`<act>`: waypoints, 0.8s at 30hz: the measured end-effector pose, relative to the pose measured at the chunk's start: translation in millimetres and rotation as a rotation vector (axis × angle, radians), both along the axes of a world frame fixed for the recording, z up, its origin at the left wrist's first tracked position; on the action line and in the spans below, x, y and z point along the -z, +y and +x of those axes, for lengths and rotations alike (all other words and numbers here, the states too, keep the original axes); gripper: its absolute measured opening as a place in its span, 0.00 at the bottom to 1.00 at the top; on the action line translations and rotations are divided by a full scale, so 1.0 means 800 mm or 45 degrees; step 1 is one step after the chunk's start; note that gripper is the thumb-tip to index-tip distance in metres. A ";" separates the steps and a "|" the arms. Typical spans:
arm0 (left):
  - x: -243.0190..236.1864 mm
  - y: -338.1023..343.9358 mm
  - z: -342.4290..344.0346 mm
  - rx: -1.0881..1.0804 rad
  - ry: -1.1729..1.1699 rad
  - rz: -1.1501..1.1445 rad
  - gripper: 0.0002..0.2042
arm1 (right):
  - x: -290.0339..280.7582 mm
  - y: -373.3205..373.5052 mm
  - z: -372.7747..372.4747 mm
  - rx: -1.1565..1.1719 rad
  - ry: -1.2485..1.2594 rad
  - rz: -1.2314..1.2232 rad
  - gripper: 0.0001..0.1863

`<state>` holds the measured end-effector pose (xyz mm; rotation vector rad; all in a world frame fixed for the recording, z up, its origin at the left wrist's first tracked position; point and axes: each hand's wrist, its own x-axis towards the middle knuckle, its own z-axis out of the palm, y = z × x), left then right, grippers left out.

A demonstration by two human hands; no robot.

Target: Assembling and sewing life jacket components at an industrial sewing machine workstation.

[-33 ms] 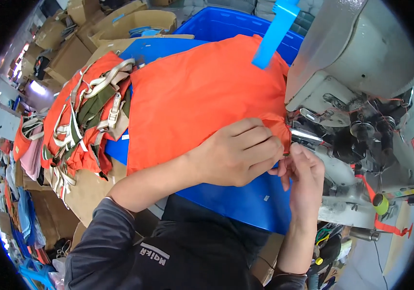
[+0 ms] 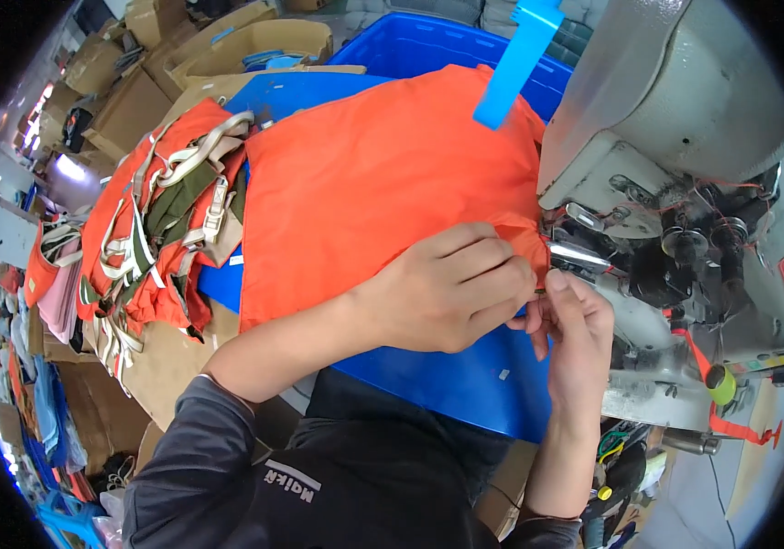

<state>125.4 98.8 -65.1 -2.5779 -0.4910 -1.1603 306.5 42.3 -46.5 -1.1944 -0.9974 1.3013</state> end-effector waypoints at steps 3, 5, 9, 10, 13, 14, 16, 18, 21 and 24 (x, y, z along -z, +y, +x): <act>-0.001 0.001 0.001 0.006 -0.004 -0.019 0.14 | 0.000 0.001 0.000 -0.042 -0.103 0.015 0.17; -0.001 -0.001 0.003 -0.017 -0.027 -0.002 0.14 | 0.002 0.001 -0.001 -0.040 -0.134 0.025 0.18; 0.002 0.001 0.003 -0.085 -0.076 0.015 0.15 | 0.009 0.001 -0.005 -0.009 -0.016 0.071 0.17; 0.002 0.002 0.003 -0.084 -0.075 0.018 0.15 | 0.010 0.000 -0.006 -0.005 0.024 0.062 0.17; 0.003 0.004 0.003 -0.016 -0.050 0.081 0.15 | 0.008 -0.001 -0.008 0.032 0.053 0.017 0.18; 0.005 0.005 0.003 -0.019 -0.039 0.113 0.16 | 0.006 -0.001 -0.009 0.029 0.055 0.020 0.18; 0.004 0.005 0.003 -0.020 -0.026 0.145 0.16 | 0.002 -0.002 -0.010 0.044 0.006 0.027 0.17; 0.002 0.006 0.002 -0.017 0.027 0.166 0.16 | 0.006 -0.001 -0.010 0.041 -0.042 0.056 0.17; 0.001 0.004 0.000 -0.038 0.055 0.141 0.15 | 0.013 -0.002 -0.015 0.080 -0.049 0.110 0.16; 0.006 0.005 0.001 -0.046 0.028 0.152 0.15 | 0.014 -0.001 -0.025 0.170 0.032 0.123 0.16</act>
